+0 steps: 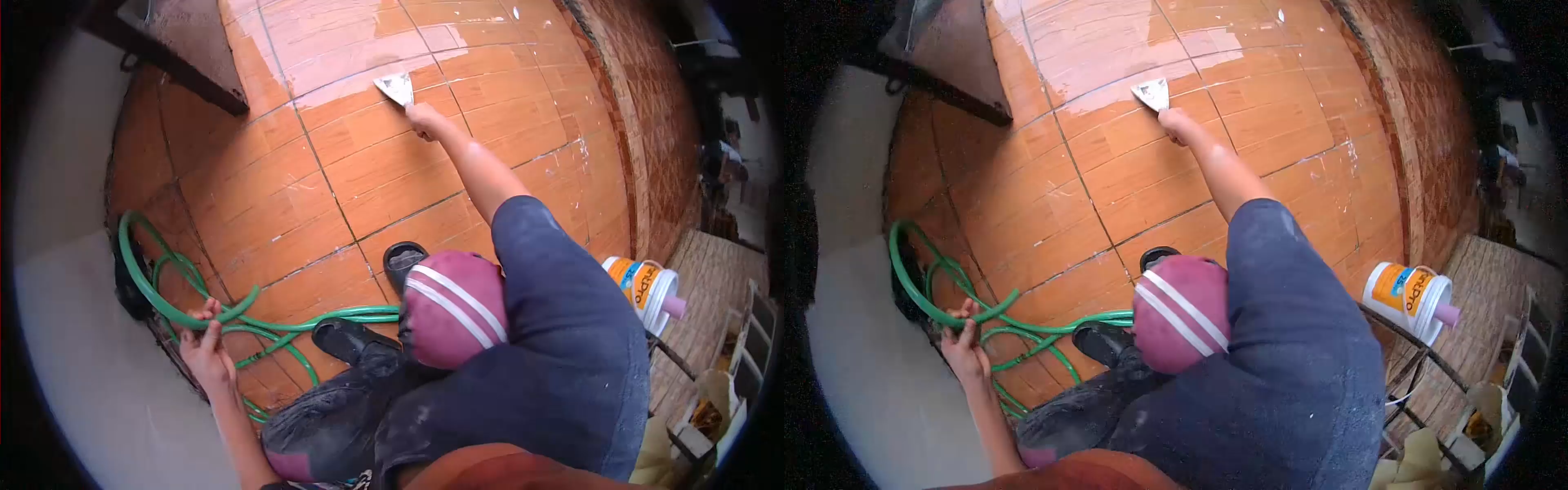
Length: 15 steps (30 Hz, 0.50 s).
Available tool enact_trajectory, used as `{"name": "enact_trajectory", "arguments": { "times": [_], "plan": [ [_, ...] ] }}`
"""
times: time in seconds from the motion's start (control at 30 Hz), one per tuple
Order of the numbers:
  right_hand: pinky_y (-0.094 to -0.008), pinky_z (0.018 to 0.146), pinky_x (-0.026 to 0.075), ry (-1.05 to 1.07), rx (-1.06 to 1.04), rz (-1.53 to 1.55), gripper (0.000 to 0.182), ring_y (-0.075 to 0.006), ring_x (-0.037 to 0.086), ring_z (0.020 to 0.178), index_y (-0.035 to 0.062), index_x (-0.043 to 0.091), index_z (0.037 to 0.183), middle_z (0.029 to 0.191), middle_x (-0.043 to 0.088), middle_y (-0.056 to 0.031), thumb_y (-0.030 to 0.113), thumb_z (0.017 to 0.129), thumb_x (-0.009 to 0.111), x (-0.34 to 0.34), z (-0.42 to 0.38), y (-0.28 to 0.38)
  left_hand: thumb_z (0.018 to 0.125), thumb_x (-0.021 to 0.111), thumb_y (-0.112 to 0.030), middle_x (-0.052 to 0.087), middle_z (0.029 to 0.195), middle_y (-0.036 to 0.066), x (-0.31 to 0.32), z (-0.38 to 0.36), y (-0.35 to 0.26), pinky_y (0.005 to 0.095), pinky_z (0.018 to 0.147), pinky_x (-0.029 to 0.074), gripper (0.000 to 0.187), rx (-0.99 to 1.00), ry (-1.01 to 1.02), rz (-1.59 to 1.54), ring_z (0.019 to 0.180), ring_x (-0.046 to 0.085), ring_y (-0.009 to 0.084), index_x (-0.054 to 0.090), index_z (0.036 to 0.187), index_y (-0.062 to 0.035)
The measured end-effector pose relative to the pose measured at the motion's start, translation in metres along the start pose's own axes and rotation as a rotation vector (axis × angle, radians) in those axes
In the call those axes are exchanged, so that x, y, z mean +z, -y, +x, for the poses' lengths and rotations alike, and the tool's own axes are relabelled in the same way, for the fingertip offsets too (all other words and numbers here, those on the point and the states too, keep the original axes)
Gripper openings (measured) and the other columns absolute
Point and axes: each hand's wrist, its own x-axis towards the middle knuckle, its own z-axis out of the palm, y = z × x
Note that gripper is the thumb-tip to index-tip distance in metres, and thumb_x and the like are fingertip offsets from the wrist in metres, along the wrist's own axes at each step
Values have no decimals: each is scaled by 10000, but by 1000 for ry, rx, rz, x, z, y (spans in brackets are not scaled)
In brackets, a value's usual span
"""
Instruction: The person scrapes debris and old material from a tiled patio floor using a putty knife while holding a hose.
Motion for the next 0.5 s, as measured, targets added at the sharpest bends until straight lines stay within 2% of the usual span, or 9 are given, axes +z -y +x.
{"name": "enact_trajectory", "arguments": {
  "times": [0.03,0.1,0.13,0.2,0.23,0.3,0.37,0.43,0.5],
  "plan": [
    [-441,440,423,-44,-122,-218,520,-280,513,435,41,505,708,584,543,-142,443,966,299,3,-18,-13,799,619,173,584,1009,88,0,-2,2,464,1070,449,266,4,20,1,1122,581,290,583,1015,22],
    [-491,694,504,-121,-177,-275,636,-379,655,742,-64,637,945,827,666,-242,459,961,275,21,-22,-71,788,613,182,591,994,84,1,-8,8,470,1084,429,270,-77,40,-23,1129,574,280,589,1004,20],
    [-491,801,488,-203,-260,-331,654,-400,654,835,-93,634,1031,922,670,-272,453,965,280,29,-43,-102,788,613,182,591,994,84,8,-6,11,470,1084,429,270,-77,51,-29,1129,574,280,589,1004,20],
    [-497,681,494,-216,-351,-300,609,-359,661,717,-62,640,915,741,660,-233,465,969,339,41,-85,-161,779,639,161,601,978,79,21,-4,21,419,1022,478,272,-222,4,85,1076,596,251,600,1003,11],
    [-467,596,491,-256,-296,-335,607,-318,637,593,-44,627,835,637,624,-198,484,974,362,52,-108,-212,779,639,161,601,978,79,34,8,29,419,1022,478,272,-229,2,86,1076,596,251,600,1003,11],
    [-495,849,474,-181,-88,-202,663,-453,626,966,-76,664,923,955,641,-330,513,964,362,49,-157,-215,764,668,145,612,976,76,80,52,38,365,934,517,291,-341,100,268,1017,614,226,605,1015,11],
    [-494,818,475,-180,-41,-169,655,-445,631,912,-65,649,863,902,644,-316,526,961,385,42,-170,-231,764,691,122,617,993,79,116,83,66,327,860,532,300,-291,150,89,973,626,214,603,1031,18],
    [-492,787,476,-172,0,-137,653,-438,636,858,-54,634,803,849,648,-301,538,957,408,31,-177,-240,779,683,127,617,985,79,171,106,73,334,875,539,271,-357,117,-82,972,628,220,595,1010,18],
    [-462,621,483,-179,21,-91,644,-349,621,647,-18,586,713,708,631,-216,558,954,429,28,-172,-251,796,666,138,612,976,84,224,122,78,352,908,541,234,-346,122,-302,1002,629,239,584,961,-7]
  ]
}}
